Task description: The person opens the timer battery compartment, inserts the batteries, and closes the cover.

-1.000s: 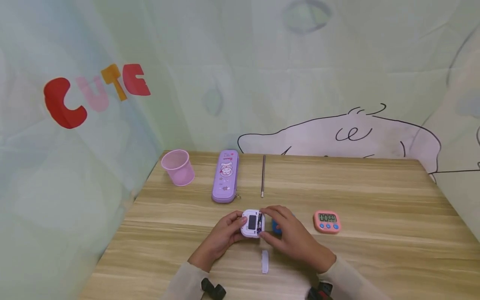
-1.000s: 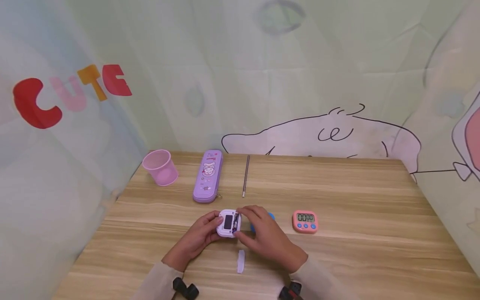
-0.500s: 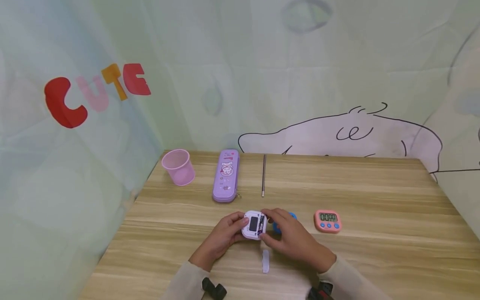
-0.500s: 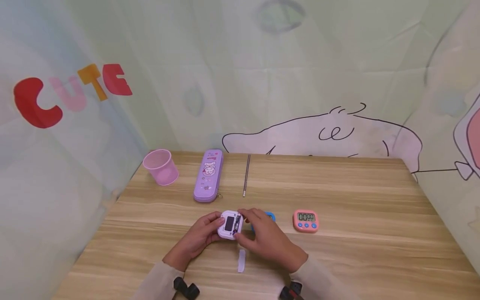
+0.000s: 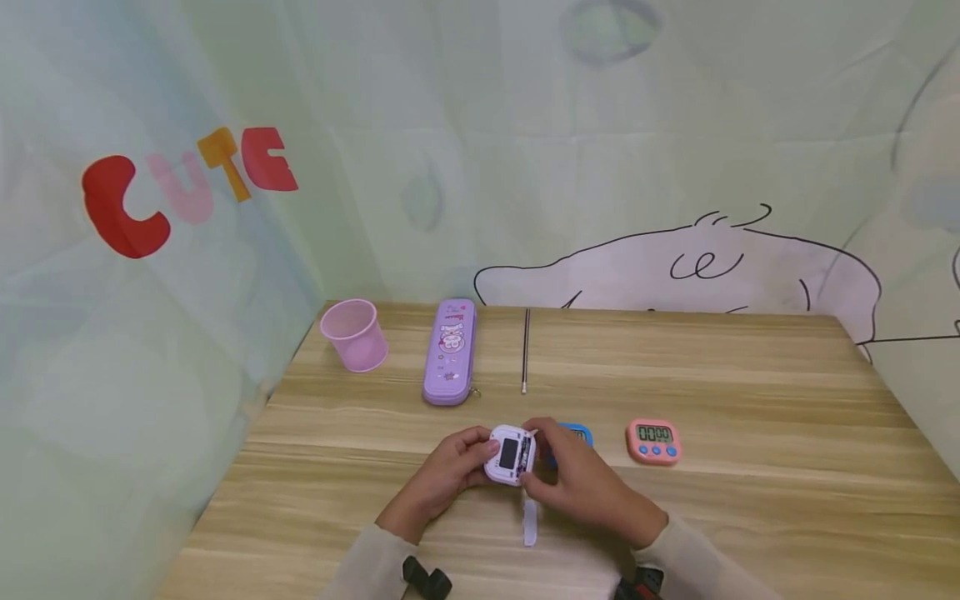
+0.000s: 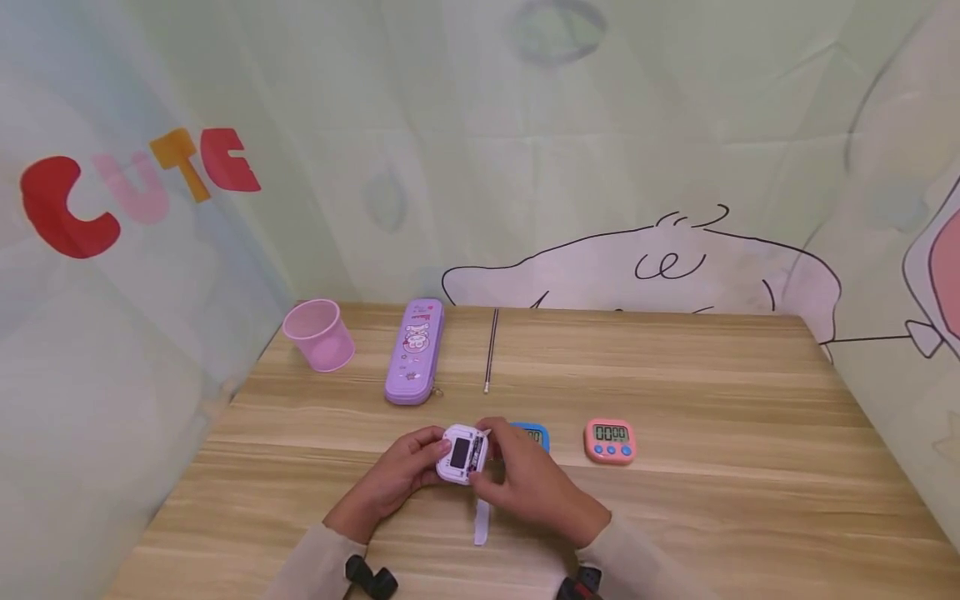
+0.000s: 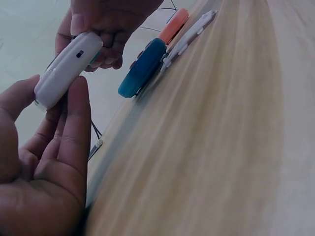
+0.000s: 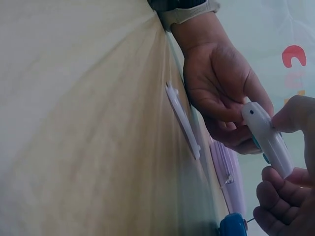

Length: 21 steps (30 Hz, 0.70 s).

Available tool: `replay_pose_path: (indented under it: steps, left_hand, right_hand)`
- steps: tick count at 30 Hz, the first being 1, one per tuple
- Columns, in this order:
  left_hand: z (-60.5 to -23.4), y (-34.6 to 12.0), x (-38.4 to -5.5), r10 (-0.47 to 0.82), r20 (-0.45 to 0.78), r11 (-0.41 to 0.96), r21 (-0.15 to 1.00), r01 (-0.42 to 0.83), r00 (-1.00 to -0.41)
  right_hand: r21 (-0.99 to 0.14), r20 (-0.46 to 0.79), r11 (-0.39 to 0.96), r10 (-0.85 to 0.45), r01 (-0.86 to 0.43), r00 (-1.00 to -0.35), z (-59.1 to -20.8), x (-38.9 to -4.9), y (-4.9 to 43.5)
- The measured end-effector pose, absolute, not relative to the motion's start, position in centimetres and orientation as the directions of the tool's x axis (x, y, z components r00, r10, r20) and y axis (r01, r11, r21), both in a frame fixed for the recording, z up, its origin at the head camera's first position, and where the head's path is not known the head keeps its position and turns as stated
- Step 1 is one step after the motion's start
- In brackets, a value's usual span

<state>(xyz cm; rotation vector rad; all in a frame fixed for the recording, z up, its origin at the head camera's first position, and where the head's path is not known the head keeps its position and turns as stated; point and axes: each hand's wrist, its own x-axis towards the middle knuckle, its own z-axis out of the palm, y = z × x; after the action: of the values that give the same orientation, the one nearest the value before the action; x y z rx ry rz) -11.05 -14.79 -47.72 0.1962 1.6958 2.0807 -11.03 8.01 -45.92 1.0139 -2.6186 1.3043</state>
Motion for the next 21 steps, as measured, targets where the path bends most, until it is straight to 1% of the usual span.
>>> replay_pose_path:
  steps: [5, 13, 17, 21]
  left_hand:
    - [-47.58, -14.79, -10.92, 0.432, -0.163, -0.141, 0.959, -0.245, -0.887]
    - [-47.73, -14.72, -10.88, 0.454, -0.145, -0.160, 0.958, -0.240, -0.879]
    - [-47.71, -14.71, -10.82, 0.458, -0.135, -0.156, 0.961, -0.229, -0.879]
    - [-47.82, -14.65, -10.86, 0.456, -0.137, -0.153, 0.961, -0.229, -0.879]
  right_hand:
    - [-0.727, 0.301, 0.419, -0.517, -0.544, -0.801, -46.09, -10.80, 7.72]
    - [-0.814, 0.249, 0.372, -0.470, -0.446, -0.847, -45.80, -10.21, 7.35]
    - [-0.823, 0.232, 0.375, -0.464, -0.427, -0.855, -45.80, -10.16, 7.27]
    - [-0.807, 0.228, 0.402, -0.462, -0.432, -0.857, -45.91, -10.19, 7.36]
